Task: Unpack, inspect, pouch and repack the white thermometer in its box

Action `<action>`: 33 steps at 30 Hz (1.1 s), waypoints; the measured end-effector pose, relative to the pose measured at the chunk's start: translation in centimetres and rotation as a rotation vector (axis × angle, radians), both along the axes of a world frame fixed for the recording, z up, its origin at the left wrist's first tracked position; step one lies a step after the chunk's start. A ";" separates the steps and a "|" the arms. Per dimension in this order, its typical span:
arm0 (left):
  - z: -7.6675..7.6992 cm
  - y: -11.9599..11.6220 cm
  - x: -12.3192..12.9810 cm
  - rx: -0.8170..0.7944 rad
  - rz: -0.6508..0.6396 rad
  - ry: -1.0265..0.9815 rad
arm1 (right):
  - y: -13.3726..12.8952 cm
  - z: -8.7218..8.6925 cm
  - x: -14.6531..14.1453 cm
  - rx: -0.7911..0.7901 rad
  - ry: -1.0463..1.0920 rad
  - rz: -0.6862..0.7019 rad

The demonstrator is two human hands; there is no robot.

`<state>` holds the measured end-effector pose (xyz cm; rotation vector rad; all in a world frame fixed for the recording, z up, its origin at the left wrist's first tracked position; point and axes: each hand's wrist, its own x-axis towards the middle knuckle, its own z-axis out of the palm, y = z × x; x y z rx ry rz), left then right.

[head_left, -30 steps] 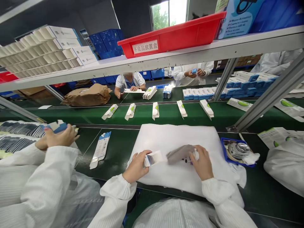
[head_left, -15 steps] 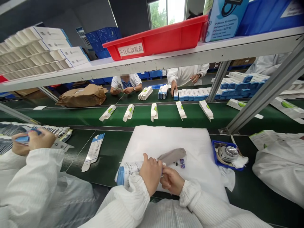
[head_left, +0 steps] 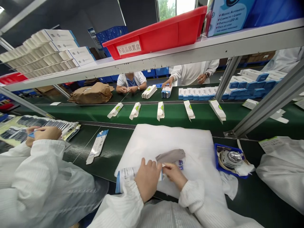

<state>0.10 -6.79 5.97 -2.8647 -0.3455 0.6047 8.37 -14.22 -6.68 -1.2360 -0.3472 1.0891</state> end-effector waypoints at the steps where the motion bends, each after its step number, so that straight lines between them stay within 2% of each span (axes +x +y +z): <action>1: 0.5 0.9 -0.4 -0.030 0.031 -0.004 | -0.8 0.0 1.0 -0.024 -0.023 -0.056; 4: 1.6 4.7 -2.5 -0.196 0.139 -0.044 | -3.4 0.2 4.2 -0.091 -0.082 -0.214; 6: 1.6 7.5 -4.1 -0.374 0.203 -0.086 | -4.4 0.6 5.9 -0.111 -0.100 -0.259; 9: 0.5 10.8 -5.2 -0.546 0.296 -0.153 | -3.4 0.9 7.7 -0.148 -0.216 -0.283; 11: -0.6 12.3 -4.4 -0.506 0.377 -0.184 | -1.6 1.0 8.9 -0.198 -0.368 -0.248; 13: -1.8 13.3 -2.6 -0.387 0.464 -0.194 | -0.1 0.9 10.1 -0.258 -0.489 -0.204; 16: -3.2 14.2 0.4 -0.276 0.527 -0.183 | 0.1 0.4 11.0 -0.369 -0.590 -0.254; 18: -3.8 14.0 1.9 -0.231 0.520 -0.194 | -1.3 -0.2 10.7 -0.471 -0.725 -0.320; 20: -4.4 12.9 2.7 -0.198 0.432 -0.285 | -3.0 -1.1 9.6 -0.570 -0.891 -0.331; 23: -6.0 9.2 3.3 -0.322 0.117 -0.379 | -4.5 -2.5 7.7 -0.634 -0.964 -0.296; 25: -7.7 6.3 3.6 -0.411 -0.057 -0.285 | -4.7 -3.3 7.1 -0.650 -0.865 -0.312; 27: -9.6 3.9 3.9 -0.386 -0.096 -0.234 | -4.5 -3.8 7.1 -0.666 -0.763 -0.340; 29: -11.2 2.7 4.1 -0.347 -0.075 -0.252 | -4.2 -3.9 7.3 -0.657 -0.728 -0.361; 31: -12.2 2.6 4.3 -0.341 -0.050 -0.277 | -4.1 -3.7 7.5 -0.605 -0.748 -0.373; 33: -12.4 3.0 4.5 -0.356 -0.034 -0.284 | -4.1 -3.1 7.3 -0.523 -0.799 -0.378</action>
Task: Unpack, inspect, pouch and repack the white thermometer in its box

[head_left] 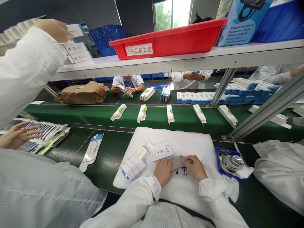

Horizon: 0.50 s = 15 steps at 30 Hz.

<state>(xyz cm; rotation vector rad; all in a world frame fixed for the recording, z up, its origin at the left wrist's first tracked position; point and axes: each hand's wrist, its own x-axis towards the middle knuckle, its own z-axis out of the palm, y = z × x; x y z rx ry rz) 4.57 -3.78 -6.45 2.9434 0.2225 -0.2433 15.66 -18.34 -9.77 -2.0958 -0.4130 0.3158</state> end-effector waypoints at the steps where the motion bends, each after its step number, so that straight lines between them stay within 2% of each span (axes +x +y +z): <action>1: 0.1 0.3 0.1 -0.013 0.003 -0.004 | 0.0 0.5 -0.2 0.034 -0.043 0.026; 4: 1.3 0.7 -0.1 -0.084 0.010 -0.005 | -0.1 2.5 -1.4 0.156 -0.224 0.085; 7: 3.1 0.7 -1.0 -0.181 0.052 0.049 | -0.3 4.7 -3.0 0.278 -0.331 0.066; 11: 5.1 0.6 -2.4 -0.269 0.159 0.022 | -0.2 6.6 -5.1 0.350 -0.199 0.026; 15: 5.9 0.7 -3.5 -0.355 0.252 -0.014 | -0.2 7.7 -6.1 0.252 -0.026 0.108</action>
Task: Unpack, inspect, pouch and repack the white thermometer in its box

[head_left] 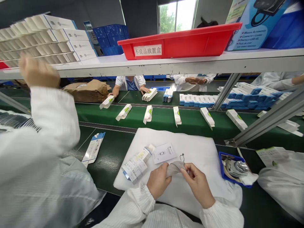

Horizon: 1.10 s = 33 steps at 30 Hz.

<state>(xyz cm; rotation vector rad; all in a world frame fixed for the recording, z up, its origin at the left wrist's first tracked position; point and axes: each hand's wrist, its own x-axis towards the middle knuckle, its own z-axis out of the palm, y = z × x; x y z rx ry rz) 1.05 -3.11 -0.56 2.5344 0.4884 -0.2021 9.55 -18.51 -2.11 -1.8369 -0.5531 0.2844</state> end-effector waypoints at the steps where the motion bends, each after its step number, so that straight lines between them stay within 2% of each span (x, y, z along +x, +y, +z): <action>1: 0.1 0.1 -0.3 -0.015 0.021 -0.007 | -0.2 0.1 0.0 -0.030 0.014 0.035; 4: 0.6 0.4 -1.3 -0.079 0.059 -0.025 | -1.3 -0.3 0.1 -0.042 0.127 0.089; 8: 1.1 0.8 -2.8 -0.187 -0.063 -0.091 | -2.6 -2.8 0.1 0.040 0.435 0.135; 11: 1.4 0.8 -3.5 -0.162 -0.111 -0.076 | -2.8 -4.5 0.0 0.103 0.562 0.254; 13: 1.5 0.7 -3.7 -0.141 -0.109 -0.039 | -2.8 -4.9 0.0 0.121 0.585 0.299; 17: 1.8 0.2 -3.8 -0.113 -0.126 -0.042 | -2.3 -3.7 -0.2 0.128 0.600 0.370; 20: 2.0 -0.2 -3.6 0.041 -0.158 -0.042 | -1.7 -1.7 -0.9 0.159 0.681 0.401; 23: 1.9 -0.3 -3.4 0.136 -0.240 -0.065 | -1.1 -0.2 -1.6 0.291 0.804 0.262; 25: 1.5 0.0 -3.5 0.138 -0.263 -0.073 | -1.0 0.0 -1.8 0.391 0.902 0.157; 30: -0.4 2.3 -4.3 0.076 -0.177 -0.086 | -2.4 -0.4 0.1 0.541 1.060 -0.101; 33: -1.7 3.9 -4.5 0.144 -0.149 -0.058 | -3.5 -0.1 1.9 0.572 1.051 -0.211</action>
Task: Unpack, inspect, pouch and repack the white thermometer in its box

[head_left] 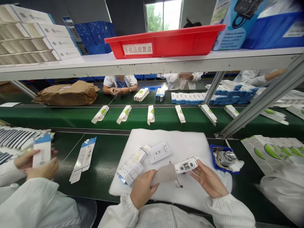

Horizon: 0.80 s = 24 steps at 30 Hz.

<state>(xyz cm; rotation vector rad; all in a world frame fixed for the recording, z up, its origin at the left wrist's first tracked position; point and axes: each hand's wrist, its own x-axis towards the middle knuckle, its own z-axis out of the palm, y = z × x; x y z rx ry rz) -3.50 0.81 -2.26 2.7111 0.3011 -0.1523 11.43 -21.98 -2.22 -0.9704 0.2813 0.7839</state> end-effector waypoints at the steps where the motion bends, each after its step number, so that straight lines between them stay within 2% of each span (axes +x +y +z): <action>1: -0.3 0.4 0.1 0.046 0.022 0.012 | -0.2 0.3 0.5 -0.020 -0.013 -0.013; 4: -0.2 0.5 0.6 0.118 0.076 -0.037 | -0.5 1.6 1.5 -0.062 -0.076 -0.015; 6: 0.6 -0.1 1.0 0.041 0.070 -0.129 | -0.3 2.7 1.7 -0.073 -0.125 -0.021; 8: 2.1 -1.1 1.5 -0.158 0.054 -0.199 | 0.1 3.8 1.7 -0.087 -0.164 -0.025; 10: 3.8 -2.2 2.0 -0.463 0.048 -0.177 | 0.6 4.8 1.6 -0.093 -0.201 -0.016; 14: 6.5 -4.3 2.7 -1.165 -0.018 0.103 | 1.9 6.6 0.9 -0.080 -0.279 0.047; 16: 7.3 -5.1 2.8 -1.422 -0.013 0.220 | 2.5 7.3 0.5 -0.102 -0.323 0.060; 19: 7.7 -6.0 2.4 -1.619 0.060 0.273 | 3.1 8.2 0.1 -0.155 -0.365 0.044; 24: 7.7 -6.7 1.5 -1.735 0.090 0.284 | 3.1 9.1 -0.6 -0.192 -0.436 0.050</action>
